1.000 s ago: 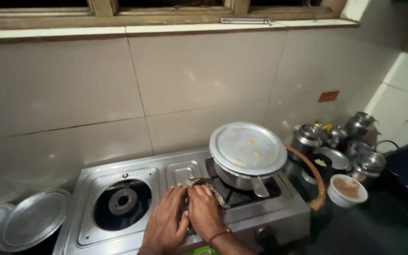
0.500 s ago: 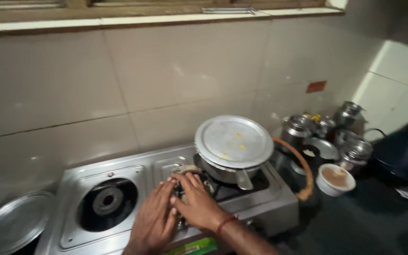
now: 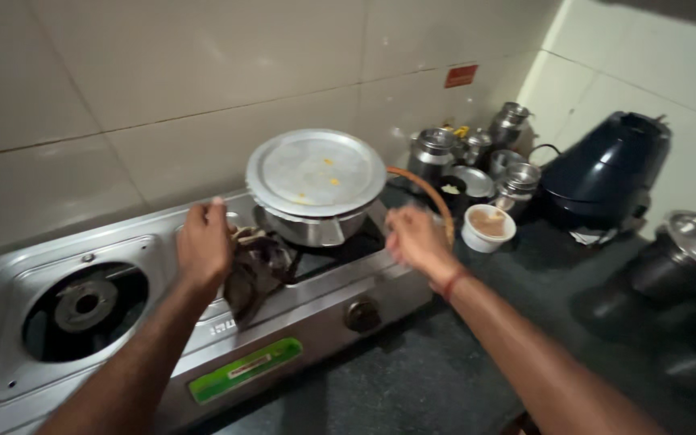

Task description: The person wipes a stove burner area and its surround using a cloth, then removes a pot from the stove and places the burner grate back on top of the burner.

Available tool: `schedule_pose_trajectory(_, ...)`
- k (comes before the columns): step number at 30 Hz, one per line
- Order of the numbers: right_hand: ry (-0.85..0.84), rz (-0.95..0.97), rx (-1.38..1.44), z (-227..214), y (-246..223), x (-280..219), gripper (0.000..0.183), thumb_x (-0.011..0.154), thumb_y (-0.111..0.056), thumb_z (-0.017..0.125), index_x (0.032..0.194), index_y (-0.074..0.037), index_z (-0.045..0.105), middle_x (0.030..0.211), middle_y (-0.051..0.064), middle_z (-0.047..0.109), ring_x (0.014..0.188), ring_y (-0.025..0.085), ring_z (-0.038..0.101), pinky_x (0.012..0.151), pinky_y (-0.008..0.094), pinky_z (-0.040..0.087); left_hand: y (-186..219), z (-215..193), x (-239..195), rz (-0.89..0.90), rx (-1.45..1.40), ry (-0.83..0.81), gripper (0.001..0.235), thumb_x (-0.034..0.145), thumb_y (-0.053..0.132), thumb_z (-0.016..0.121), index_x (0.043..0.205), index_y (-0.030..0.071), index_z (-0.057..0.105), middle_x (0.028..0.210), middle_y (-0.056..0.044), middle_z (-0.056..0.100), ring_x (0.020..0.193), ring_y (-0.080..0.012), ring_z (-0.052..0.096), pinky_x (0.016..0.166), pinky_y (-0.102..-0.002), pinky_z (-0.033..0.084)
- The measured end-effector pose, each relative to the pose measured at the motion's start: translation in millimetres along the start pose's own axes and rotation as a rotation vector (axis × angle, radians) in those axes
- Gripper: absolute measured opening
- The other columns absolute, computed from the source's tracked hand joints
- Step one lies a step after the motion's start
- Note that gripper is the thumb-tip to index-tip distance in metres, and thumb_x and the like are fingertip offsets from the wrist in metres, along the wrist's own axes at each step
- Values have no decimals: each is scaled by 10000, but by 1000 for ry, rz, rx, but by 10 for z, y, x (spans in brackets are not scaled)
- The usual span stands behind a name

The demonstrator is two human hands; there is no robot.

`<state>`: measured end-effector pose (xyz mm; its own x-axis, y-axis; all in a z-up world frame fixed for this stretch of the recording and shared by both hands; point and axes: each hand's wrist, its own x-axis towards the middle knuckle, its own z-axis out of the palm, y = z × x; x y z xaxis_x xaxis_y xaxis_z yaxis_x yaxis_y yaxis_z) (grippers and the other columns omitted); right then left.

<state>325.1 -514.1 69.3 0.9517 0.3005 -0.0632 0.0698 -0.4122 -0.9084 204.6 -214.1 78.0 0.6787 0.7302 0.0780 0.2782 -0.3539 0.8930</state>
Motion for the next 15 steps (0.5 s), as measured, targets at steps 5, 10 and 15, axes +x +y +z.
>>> schedule_pose_trajectory(5, 112, -40, 3, 112, -377, 406, 702, 954, -636, 430, 1346, -78, 595, 1183, 71, 650, 912, 197, 699, 610, 372, 667, 0, 288, 265, 82, 91, 70, 558, 1020, 478, 539, 1241, -21, 657, 1056, -265, 721, 1046, -402, 659, 953, -496, 473)
schedule_pose_trajectory(10, 82, 138, 154, 327, -480, 509, 693, 899, -589, 587, 1273, -9, 660, 1145, 152, 733, 964, 300, 748, 695, 435, 642, 87, 465, 171, -75, -50, 12, 516, 965, 427, 601, 1238, -7, 656, 960, -191, 730, 830, -280, 704, 779, -427, 548)
schedule_pose_trajectory(15, 157, 40, 230, 365, -459, 507, 602, 846, -501, 665, 1180, -2, 696, 1088, 143, 757, 917, 265, 774, 677, 419, 656, 136, 547, 203, -95, -503, -139, 437, 977, 352, 595, 1225, -7, 626, 809, -69, 606, 623, -156, 577, 538, -344, 507)
